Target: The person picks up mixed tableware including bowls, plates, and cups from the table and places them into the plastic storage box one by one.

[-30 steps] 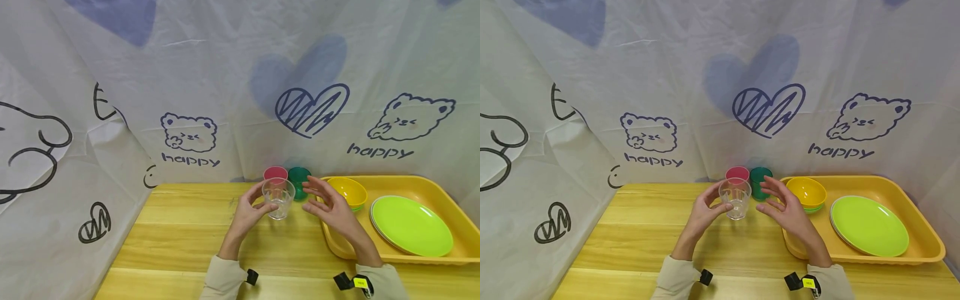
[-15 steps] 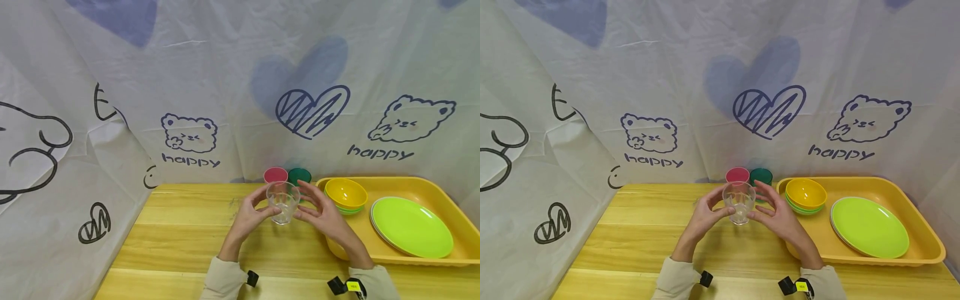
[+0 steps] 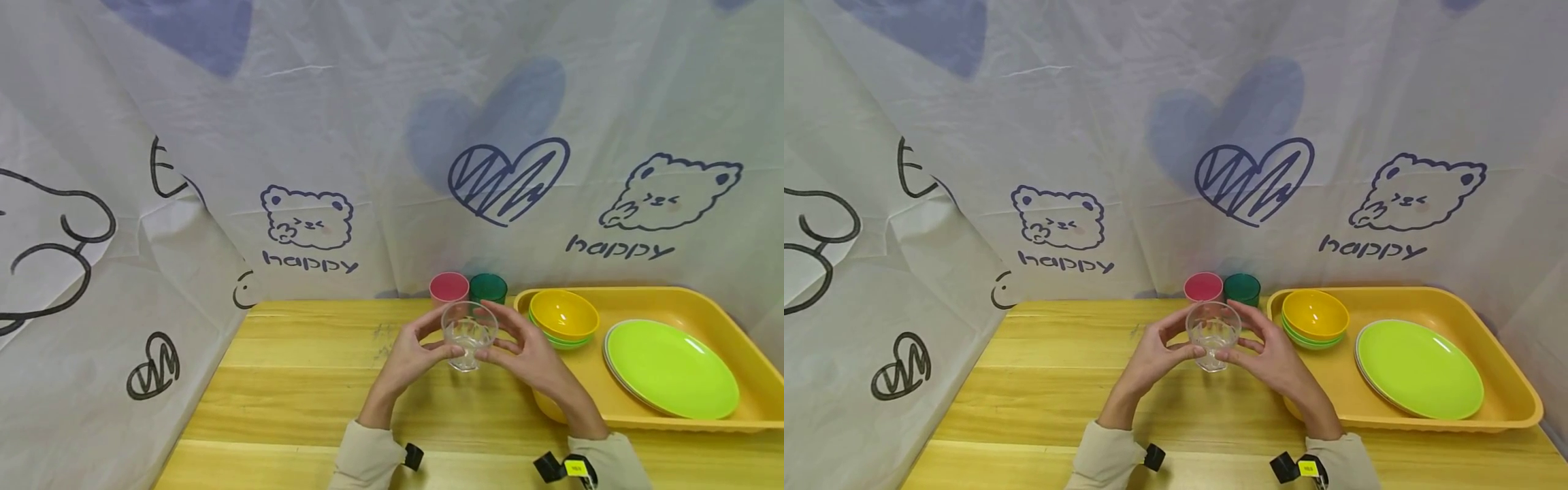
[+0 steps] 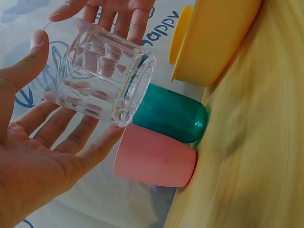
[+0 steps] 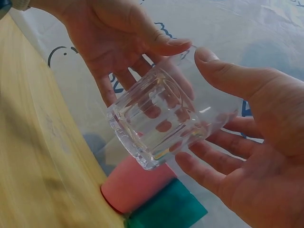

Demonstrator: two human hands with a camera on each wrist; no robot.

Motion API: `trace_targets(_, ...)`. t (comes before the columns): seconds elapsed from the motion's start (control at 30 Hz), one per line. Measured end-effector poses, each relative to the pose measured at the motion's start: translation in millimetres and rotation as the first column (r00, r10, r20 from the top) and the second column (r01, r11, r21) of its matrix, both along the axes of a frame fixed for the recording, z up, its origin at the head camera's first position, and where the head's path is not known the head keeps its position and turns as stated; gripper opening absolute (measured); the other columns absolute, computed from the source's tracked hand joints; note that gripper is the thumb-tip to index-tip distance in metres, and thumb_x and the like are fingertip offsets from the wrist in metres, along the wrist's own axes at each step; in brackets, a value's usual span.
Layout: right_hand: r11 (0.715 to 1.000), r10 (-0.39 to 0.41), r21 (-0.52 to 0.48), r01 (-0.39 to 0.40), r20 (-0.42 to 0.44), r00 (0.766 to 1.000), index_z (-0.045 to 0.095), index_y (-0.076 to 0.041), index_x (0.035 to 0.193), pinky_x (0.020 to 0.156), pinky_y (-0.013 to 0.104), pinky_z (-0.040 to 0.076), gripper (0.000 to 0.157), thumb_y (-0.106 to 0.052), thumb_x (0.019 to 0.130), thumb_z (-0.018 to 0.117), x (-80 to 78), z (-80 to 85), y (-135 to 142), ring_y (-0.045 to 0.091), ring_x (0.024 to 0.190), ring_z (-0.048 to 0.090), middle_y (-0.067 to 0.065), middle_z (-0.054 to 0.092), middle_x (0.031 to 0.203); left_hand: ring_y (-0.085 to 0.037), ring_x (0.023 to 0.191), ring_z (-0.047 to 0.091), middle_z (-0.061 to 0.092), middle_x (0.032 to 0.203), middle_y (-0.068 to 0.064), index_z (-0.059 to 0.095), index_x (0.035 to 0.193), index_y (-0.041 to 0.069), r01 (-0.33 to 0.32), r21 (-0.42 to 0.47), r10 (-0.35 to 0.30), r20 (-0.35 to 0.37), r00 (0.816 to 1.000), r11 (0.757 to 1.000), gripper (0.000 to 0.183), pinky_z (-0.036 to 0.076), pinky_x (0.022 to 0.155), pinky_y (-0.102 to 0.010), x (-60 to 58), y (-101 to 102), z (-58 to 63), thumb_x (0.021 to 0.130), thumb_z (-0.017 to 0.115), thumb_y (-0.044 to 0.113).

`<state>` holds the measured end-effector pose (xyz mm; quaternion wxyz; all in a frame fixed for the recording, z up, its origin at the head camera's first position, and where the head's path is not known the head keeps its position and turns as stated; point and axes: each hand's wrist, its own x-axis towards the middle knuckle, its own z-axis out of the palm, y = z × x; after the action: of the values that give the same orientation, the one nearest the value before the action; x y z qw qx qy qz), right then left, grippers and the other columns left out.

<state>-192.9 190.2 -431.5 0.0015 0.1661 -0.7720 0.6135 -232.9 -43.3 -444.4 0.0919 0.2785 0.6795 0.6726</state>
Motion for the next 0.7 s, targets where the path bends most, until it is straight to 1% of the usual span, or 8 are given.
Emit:
trace_targets(0.1, 1.0, 0.003, 0.007, -0.003, -0.006, 1.0, 0.039, -0.009, 0.157, 0.108, 0.045, 0.044, 0.077, -0.013, 0.092, 0.079, 0.2, -0.5, -0.3, 0.041, 0.143, 0.041, 0.019, 0.047, 0.154, -0.033, 0.136, 0.052, 0.055, 0.149, -0.011, 0.049, 0.153, 0.014, 0.008, -0.003, -0.008, -0.001, 1.0, 1.0, 0.068, 0.053, 0.103, -0.037, 0.9, -0.9, 0.6, 0.092, 0.077, 0.006)
trace_targets(0.17, 1.0, 0.0, 0.014, 0.0, -0.008, 1.0, 0.039, -0.008, 0.156, 0.108, 0.042, 0.045, 0.076, -0.013, 0.091, 0.079, 0.0, -0.9, 0.1, 0.041, 0.142, 0.042, 0.018, 0.048, 0.153, -0.034, 0.135, 0.052, 0.056, 0.149, -0.01, 0.05, 0.153, 0.015, 0.009, -0.012, -0.009, -0.007, 1.0, 1.0, 0.066, 0.054, 0.101, -0.035, 1.5, -0.5, 1.5, 0.093, 0.076, 0.007)
trace_targets(0.3, 0.999, -0.028, 0.029, 0.028, 0.001, 1.0, 0.042, -0.011, 0.155, 0.105, 0.026, 0.047, 0.075, -0.015, 0.09, 0.081, 1.4, 0.4, 3.7, 0.037, 0.14, 0.046, 0.014, 0.05, 0.152, -0.037, 0.134, 0.052, 0.056, 0.148, -0.008, 0.052, 0.152, 0.018, 0.029, -0.009, -0.029, -0.004, 1.0, 1.0, 0.065, 0.055, 0.099, -0.035, 1.8, 3.8, 3.5, 0.093, 0.076, 0.006)
trace_targets(0.4, 0.997, -0.052, 0.059, 0.052, -0.005, 0.999, 0.044, -0.011, 0.153, 0.102, 0.018, 0.047, 0.074, -0.016, 0.09, 0.081, 4.5, 3.1, 7.6, 0.037, 0.138, 0.048, 0.014, 0.052, 0.15, -0.035, 0.136, 0.05, 0.053, 0.151, -0.012, 0.05, 0.153, 0.017, 0.067, 0.015, -0.067, 0.012, 0.998, 0.998, 0.066, 0.053, 0.103, -0.036, 2.0, 7.6, 4.7, 0.093, 0.076, 0.005)
trace_targets(0.5, 0.993, -0.064, 0.093, 0.066, -0.022, 0.998, 0.044, -0.009, 0.153, 0.101, 0.02, 0.048, 0.074, -0.016, 0.09, 0.081, 7.1, 6.8, 11.3, 0.037, 0.136, 0.05, 0.016, 0.053, 0.148, -0.033, 0.138, 0.048, 0.048, 0.154, -0.017, 0.048, 0.154, 0.015, 0.092, 0.034, -0.093, 0.023, 0.995, 0.995, 0.07, 0.05, 0.106, -0.04, 2.4, 9.7, 5.4, 0.092, 0.077, 0.003)
trace_targets(0.57, 0.989, -0.075, 0.124, 0.078, -0.031, 0.997, 0.045, -0.008, 0.152, 0.101, 0.022, 0.05, 0.072, -0.017, 0.09, 0.082, 7.7, 9.1, 13.8, 0.037, 0.134, 0.052, 0.015, 0.055, 0.146, -0.031, 0.137, 0.049, 0.048, 0.154, -0.016, 0.047, 0.155, 0.014, 0.089, 0.031, -0.09, 0.03, 0.995, 0.996, 0.073, 0.049, 0.108, -0.043, 2.6, 9.9, 4.9, 0.09, 0.078, 0.003)
trace_targets(0.63, 0.984, -0.094, 0.148, 0.098, -0.036, 0.995, 0.047, -0.009, 0.151, 0.101, 0.027, 0.052, 0.071, -0.019, 0.089, 0.082, 8.4, 11.6, 16.6, 0.036, 0.132, 0.054, 0.015, 0.056, 0.145, -0.03, 0.136, 0.051, 0.049, 0.154, -0.014, 0.047, 0.155, 0.013, 0.069, 0.011, -0.069, 0.025, 0.997, 0.998, 0.074, 0.047, 0.109, -0.048, 2.7, 9.8, 4.6, 0.089, 0.079, 0.003)
trace_targets(0.7, 0.978, -0.114, 0.17, 0.12, -0.044, 0.992, 0.048, -0.009, 0.151, 0.101, 0.033, 0.053, 0.072, -0.02, 0.089, 0.083, 9.2, 13.7, 19.9, 0.036, 0.13, 0.056, 0.015, 0.057, 0.143, -0.03, 0.134, 0.052, 0.052, 0.151, -0.012, 0.049, 0.153, 0.01, 0.029, -0.016, -0.029, 0.022, 0.999, 0.999, 0.071, 0.045, 0.11, -0.052, 2.5, 9.3, 3.0, 0.089, 0.079, 0.004)
